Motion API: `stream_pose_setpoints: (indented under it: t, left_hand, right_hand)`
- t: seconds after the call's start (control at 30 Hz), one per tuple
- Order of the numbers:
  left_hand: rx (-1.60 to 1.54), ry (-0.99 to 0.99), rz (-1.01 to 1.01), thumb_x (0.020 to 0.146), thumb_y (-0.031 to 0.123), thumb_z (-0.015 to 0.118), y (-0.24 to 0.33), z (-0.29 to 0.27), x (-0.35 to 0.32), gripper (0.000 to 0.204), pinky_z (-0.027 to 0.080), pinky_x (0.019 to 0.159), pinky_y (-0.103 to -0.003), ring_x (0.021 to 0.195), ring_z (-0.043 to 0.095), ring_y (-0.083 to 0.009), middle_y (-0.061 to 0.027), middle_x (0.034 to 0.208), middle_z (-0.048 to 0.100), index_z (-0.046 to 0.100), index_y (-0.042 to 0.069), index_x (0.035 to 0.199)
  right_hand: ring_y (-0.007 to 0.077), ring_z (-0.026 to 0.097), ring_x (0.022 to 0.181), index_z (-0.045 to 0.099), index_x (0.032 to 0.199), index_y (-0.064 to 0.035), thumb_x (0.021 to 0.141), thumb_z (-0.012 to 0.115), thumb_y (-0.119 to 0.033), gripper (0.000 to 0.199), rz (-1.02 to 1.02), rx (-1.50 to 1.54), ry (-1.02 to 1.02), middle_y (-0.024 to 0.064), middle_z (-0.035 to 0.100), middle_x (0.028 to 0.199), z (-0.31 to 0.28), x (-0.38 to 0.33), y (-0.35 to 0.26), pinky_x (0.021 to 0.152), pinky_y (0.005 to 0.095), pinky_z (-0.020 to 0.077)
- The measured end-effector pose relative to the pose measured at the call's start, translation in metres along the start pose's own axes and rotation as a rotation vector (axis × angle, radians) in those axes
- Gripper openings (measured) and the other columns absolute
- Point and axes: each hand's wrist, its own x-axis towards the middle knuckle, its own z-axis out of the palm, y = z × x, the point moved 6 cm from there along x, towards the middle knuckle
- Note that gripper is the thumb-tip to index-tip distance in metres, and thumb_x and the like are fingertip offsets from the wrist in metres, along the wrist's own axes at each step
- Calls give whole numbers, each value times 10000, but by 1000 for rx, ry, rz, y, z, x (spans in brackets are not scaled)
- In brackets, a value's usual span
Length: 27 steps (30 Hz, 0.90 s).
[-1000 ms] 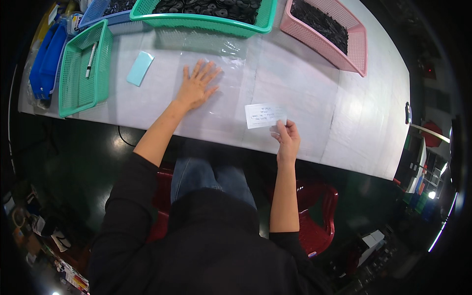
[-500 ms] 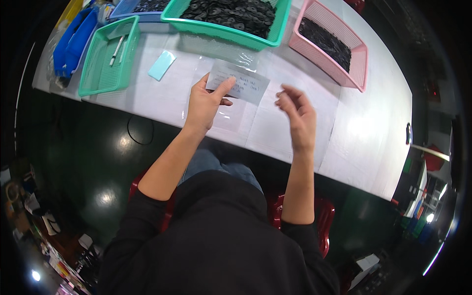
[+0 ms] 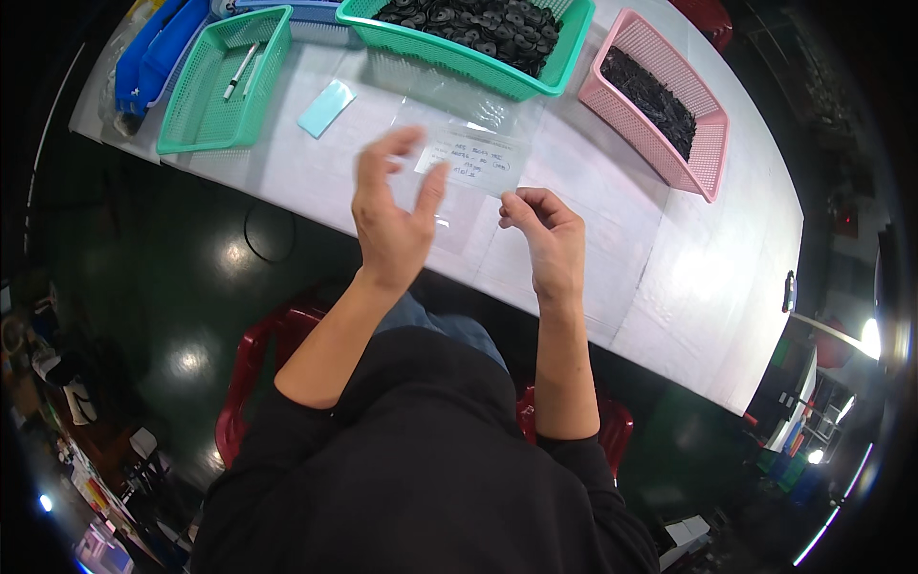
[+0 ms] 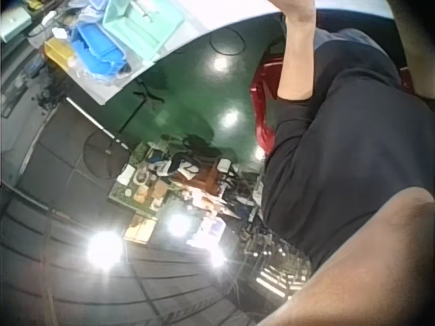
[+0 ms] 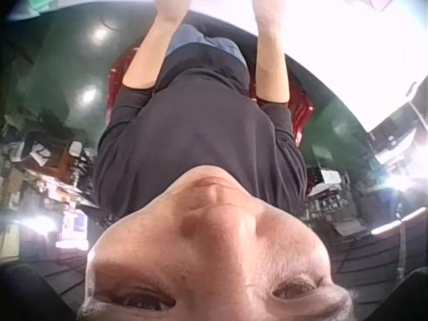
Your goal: The person places a label on a plastic bag, walks to a scale, and hands the bag to another person. Then the person retrieves a wet cloth, washes it, and wipes the inside of a black plastic crate.
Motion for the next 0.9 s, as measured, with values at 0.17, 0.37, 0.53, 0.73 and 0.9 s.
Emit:
stream_pose_setpoints:
  t: [0.17,0.37,0.53,0.73,0.9]
  left_hand:
    - [172,-301,279,752,14,689,31,12,-16,152,452,743,-315,833,612,-244,-56,891,664,666,78,888]
    - [-24,-353,-60,787,38,677,19,14,-16,124,488,711,-273,780,644,-165,-62,842,683,682,38,911]
    - [-219,-436,-401,834,69,644,9,18,-18,118,495,725,-241,805,628,-106,-49,851,684,679,4,927]
    - [-347,-404,-499,833,101,651,1,25,-20,129,490,667,-233,722,643,-106,-56,762,683,683,-6,898]
    - [-327,-400,-499,834,120,655,-2,28,-22,138,485,681,-233,728,629,-95,-51,773,680,685,0,896]
  right_hand:
    - [115,586,737,640,883,47,818,692,-154,217,5,54,-96,62,634,775,11,-2,0,715,245,467]
    - [131,605,776,639,923,60,835,671,-128,210,2,98,-133,83,648,820,14,-6,-5,750,255,479]
    - [133,611,763,645,946,67,838,665,-115,213,-51,24,-128,85,654,808,13,-10,-13,737,258,484]
    - [123,612,741,664,945,59,842,652,-95,186,-94,-26,-109,85,667,797,11,-12,-16,711,249,483]
    - [106,603,728,674,928,47,840,652,-94,168,-88,-73,-78,69,666,771,9,-12,-18,696,237,475]
